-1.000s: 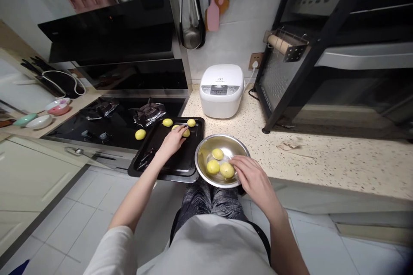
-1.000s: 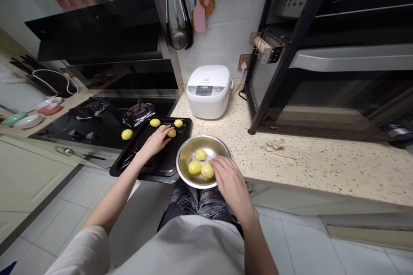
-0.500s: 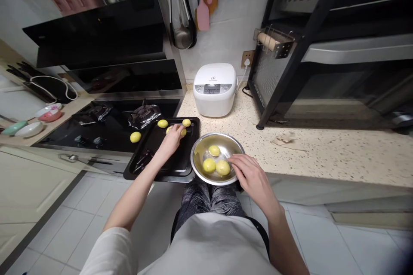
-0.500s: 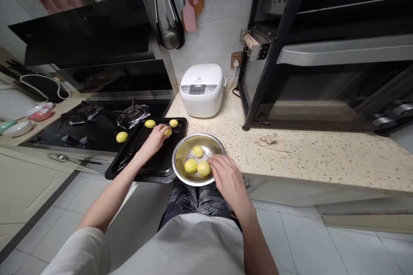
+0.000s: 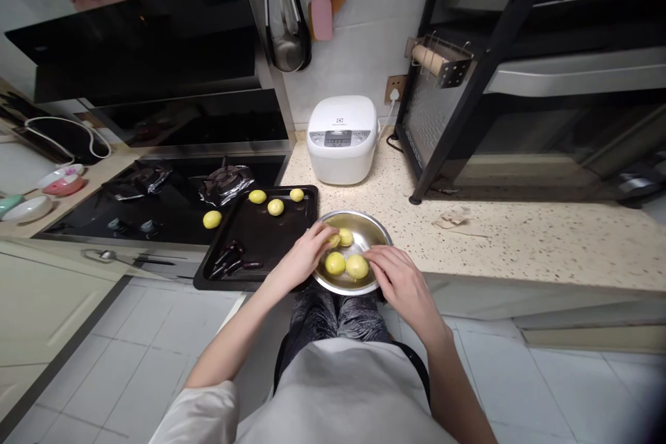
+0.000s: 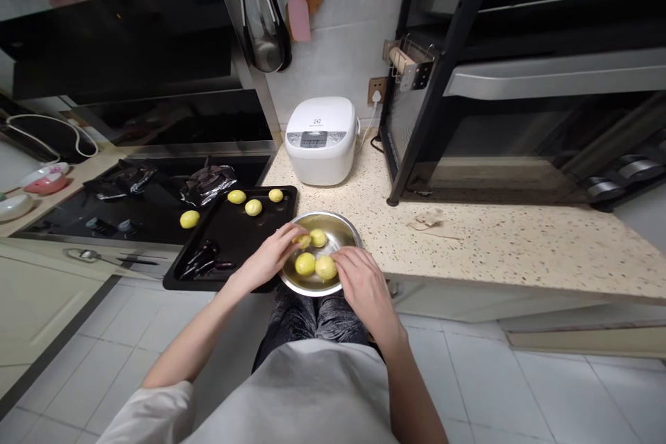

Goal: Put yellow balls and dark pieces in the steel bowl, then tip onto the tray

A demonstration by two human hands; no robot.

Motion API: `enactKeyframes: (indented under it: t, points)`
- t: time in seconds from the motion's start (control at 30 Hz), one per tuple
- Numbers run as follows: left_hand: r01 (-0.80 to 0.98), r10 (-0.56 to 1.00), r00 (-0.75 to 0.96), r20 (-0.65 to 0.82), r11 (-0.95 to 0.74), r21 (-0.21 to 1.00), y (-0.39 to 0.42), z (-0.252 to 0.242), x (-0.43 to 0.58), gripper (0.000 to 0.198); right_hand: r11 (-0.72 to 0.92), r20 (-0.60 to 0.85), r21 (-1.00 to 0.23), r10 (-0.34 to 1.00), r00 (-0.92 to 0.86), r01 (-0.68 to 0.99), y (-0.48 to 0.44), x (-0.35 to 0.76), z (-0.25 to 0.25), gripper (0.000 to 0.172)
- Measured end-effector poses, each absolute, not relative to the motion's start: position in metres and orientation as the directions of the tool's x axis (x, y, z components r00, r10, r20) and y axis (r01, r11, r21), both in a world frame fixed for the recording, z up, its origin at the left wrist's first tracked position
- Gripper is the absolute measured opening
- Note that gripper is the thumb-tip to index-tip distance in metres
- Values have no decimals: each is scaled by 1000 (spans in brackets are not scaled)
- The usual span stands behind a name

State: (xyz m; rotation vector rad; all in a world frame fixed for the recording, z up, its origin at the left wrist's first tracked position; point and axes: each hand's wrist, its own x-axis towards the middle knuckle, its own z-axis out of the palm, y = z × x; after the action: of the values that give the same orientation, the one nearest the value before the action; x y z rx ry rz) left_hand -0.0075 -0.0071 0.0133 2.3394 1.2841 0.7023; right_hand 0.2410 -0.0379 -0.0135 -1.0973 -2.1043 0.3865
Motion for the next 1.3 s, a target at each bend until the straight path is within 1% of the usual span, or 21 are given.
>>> enactKeyframes:
  t: [0.17, 0.3, 0.37, 0.5, 0.63, 0.7, 0.8, 0.87, 0.97, 1.07, 1.17, 1.3]
  points:
    - [762, 857, 491, 156, -509, 401, -9, 7, -6, 29, 589, 454, -538, 805, -382, 603, -37, 240, -15, 32]
    - [823, 866, 490, 99, -497, 274, -10, 10, -2, 45, 602, 464, -532, 796, -389, 596, -37, 237, -15, 32]
    - [845, 875, 478, 77, -482, 232, -11, 12, -1, 47, 605, 464, -531, 794, -393, 594, -36, 236, -16, 32]
    - [878, 890, 448, 82, -455, 145, -11, 11, 0, 41, 599, 456, -536, 799, -393, 596, -36, 236, -19, 30]
    - [883, 883, 460, 97, -466, 53, -12, 10, 1, 31, 597, 443, -535, 801, -403, 598, -36, 236, -21, 30]
    - [882, 881, 464, 97, -470, 49, -12, 10, 1, 28, 599, 441, -532, 800, -407, 599, -35, 236, -21, 30]
    - [873, 875, 468, 120, -479, 91, -13, 12, -1, 28, 596, 440, -534, 801, -406, 600, -35, 236, -21, 30]
    - [871, 873, 455, 177, -478, 118, -12, 13, -5, 30, 595, 441, -536, 802, -403, 599, -35, 236, -21, 32]
    - [887, 875, 390, 286, -441, 138, -5, 15, -17, 35, 598, 451, -534, 800, -397, 598, -35, 237, -20, 31]
    - [917, 885, 317, 342, -378, 126, 12, 14, -35, 37, 603, 459, -531, 795, -397, 595, -35, 237, -19, 31]
    - [943, 902, 288, 322, -326, 71, 37, 10, -54, 42, 613, 473, -523, 787, -396, 592, -36, 237, -19, 31]
    - [937, 921, 348, 174, -348, -35, 70, 1, -73, 51, 620, 494, -520, 779, -386, 588, -37, 237, -19, 30]
